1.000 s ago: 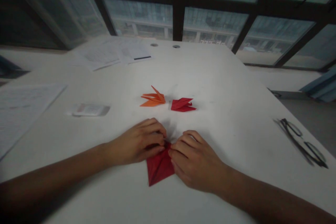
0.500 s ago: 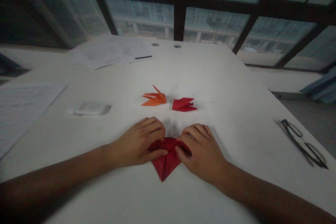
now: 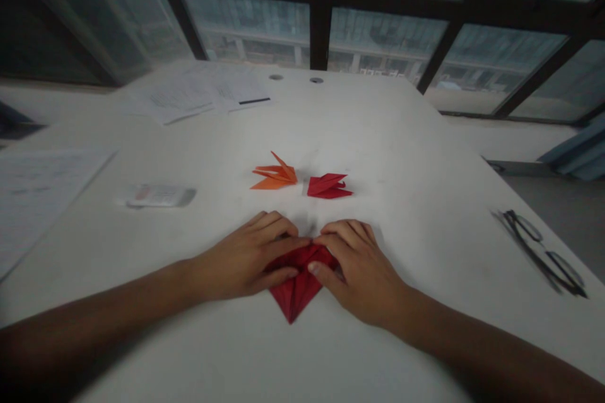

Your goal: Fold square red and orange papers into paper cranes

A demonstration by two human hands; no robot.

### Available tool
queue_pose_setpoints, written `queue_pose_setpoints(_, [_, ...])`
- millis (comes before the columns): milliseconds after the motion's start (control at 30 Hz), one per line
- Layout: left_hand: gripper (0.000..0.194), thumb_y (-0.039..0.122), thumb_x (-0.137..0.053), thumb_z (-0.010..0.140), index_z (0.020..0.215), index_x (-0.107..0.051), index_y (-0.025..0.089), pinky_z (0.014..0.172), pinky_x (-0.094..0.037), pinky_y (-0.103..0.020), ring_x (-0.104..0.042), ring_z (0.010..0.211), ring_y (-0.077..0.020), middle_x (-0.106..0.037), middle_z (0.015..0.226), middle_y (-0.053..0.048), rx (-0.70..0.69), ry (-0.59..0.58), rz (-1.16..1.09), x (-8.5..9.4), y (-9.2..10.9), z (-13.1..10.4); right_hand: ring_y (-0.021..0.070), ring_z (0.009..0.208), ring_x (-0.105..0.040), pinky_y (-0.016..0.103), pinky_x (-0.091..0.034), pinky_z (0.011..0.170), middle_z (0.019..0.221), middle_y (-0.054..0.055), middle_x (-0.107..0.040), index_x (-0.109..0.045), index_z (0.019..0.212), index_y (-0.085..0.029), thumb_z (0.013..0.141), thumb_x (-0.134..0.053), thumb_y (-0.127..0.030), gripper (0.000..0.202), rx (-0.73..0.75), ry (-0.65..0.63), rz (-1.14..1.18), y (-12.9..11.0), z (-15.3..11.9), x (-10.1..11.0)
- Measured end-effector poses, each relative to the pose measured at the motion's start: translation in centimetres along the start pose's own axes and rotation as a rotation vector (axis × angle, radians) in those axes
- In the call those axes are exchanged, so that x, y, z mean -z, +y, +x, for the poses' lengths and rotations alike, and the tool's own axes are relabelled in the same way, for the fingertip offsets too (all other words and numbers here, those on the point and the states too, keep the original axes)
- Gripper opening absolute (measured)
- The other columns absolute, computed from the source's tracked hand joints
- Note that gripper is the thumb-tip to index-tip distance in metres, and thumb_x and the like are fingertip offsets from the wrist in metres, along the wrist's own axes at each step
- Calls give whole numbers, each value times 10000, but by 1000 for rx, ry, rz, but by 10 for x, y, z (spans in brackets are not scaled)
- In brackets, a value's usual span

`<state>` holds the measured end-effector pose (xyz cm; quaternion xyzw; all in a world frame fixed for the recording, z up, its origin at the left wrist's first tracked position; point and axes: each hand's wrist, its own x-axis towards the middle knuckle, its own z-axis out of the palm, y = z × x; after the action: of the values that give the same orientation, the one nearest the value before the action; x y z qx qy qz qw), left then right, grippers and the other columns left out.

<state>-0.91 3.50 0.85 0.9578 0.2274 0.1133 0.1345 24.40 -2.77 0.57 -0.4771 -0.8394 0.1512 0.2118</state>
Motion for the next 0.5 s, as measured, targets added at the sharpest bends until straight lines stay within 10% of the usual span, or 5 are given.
queue_pose_setpoints(500, [380, 384, -688, 952, 1265, -620, 180, 948, -496, -374, -591, 1046, -237, -651, 1141, -94, 2, 62, -209, 0, 1, 0, 203, 935, -593, 415, -395, 916, 903, -7, -671, -565, 885, -229, 927, -659, -168, 120, -7, 39, 254, 3, 3, 0])
